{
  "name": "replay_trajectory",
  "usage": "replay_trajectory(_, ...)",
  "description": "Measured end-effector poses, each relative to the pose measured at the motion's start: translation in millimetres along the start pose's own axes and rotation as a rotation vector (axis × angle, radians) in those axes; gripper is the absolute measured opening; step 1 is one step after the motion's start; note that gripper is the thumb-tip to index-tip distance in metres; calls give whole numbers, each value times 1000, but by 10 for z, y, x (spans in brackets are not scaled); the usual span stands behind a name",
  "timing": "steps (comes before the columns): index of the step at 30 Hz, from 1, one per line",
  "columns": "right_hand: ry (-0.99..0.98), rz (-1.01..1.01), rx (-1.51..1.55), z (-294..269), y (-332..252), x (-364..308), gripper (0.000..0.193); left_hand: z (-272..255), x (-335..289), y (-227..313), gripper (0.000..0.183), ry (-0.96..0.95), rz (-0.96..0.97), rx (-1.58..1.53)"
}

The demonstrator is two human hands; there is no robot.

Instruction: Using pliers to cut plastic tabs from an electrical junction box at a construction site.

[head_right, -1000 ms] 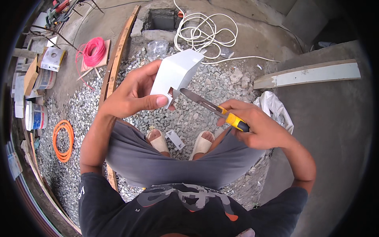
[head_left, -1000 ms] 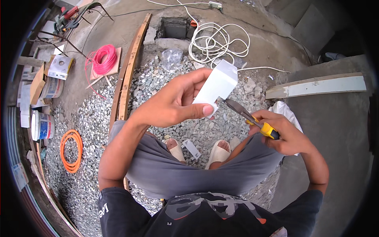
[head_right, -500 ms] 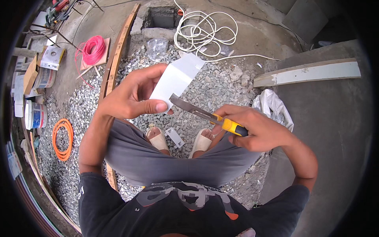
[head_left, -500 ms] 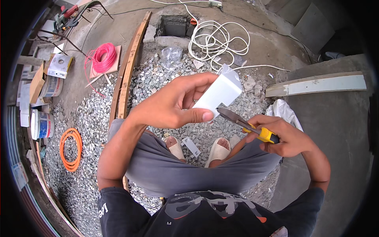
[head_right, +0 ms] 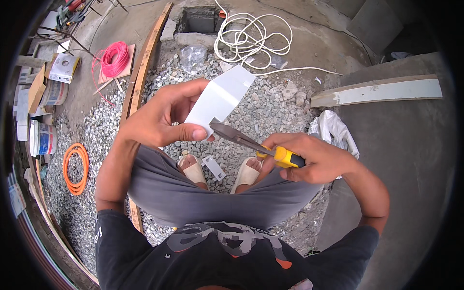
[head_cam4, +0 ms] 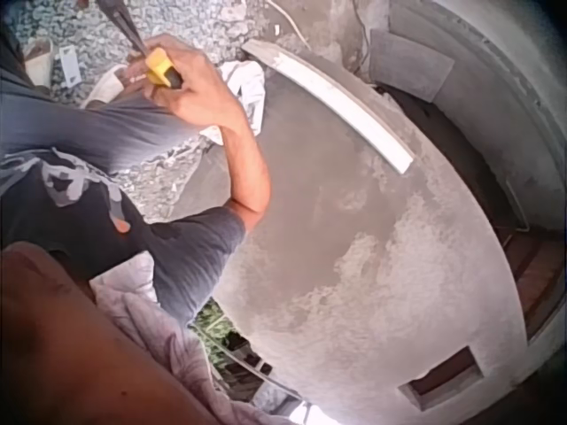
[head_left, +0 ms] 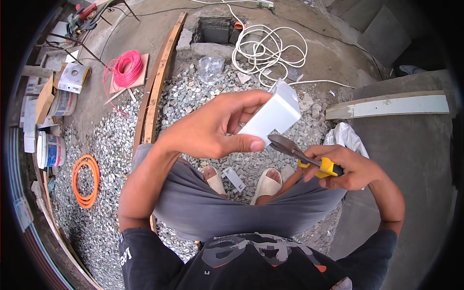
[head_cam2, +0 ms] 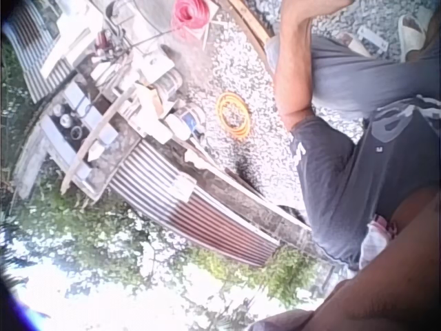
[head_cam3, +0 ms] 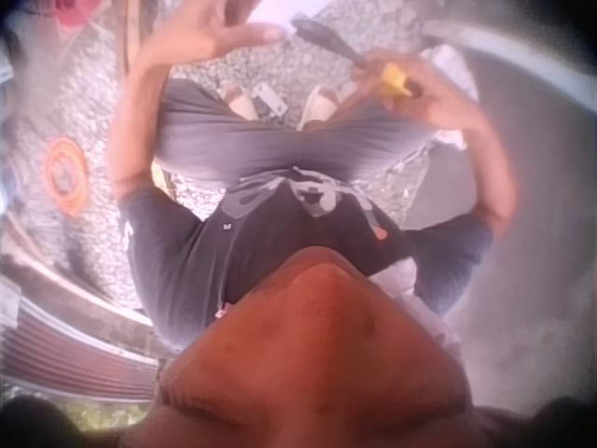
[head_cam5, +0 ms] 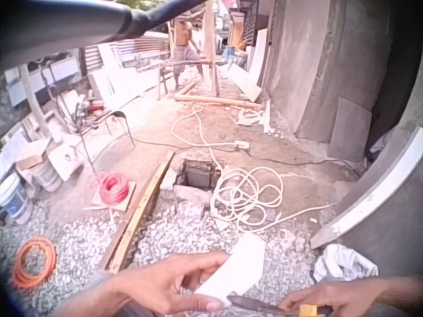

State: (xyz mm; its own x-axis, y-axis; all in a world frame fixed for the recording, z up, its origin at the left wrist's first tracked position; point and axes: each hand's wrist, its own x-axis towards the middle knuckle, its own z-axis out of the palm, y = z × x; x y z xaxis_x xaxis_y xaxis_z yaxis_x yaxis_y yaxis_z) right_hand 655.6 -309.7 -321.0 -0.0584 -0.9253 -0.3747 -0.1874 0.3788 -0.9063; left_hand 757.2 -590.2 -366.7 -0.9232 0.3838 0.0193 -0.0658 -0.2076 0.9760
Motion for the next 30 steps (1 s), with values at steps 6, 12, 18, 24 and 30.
replay_trajectory(6, -32, 23, 24, -14, -1, 7, 29, -27, -13, 18, 66, 7, -42, 71)
replay_trajectory(12, -18, -18, 33, 13, 34, 14, 27, -28, -24, 39, 67, 5, -60, 94)
replay_trajectory(18, -22, 1, 73, 20, 43, 25, 22, -60, -23, -65, 57, 16, 105, 193)
replay_trajectory(24, -87, -5, 96, 1, 76, 12, 19, -50, -5, -64, 56, -1, 113, 175)
replay_trajectory(30, -74, -6, 97, 20, 108, 1, 18, -68, -8, -32, 56, -14, 96, 178)
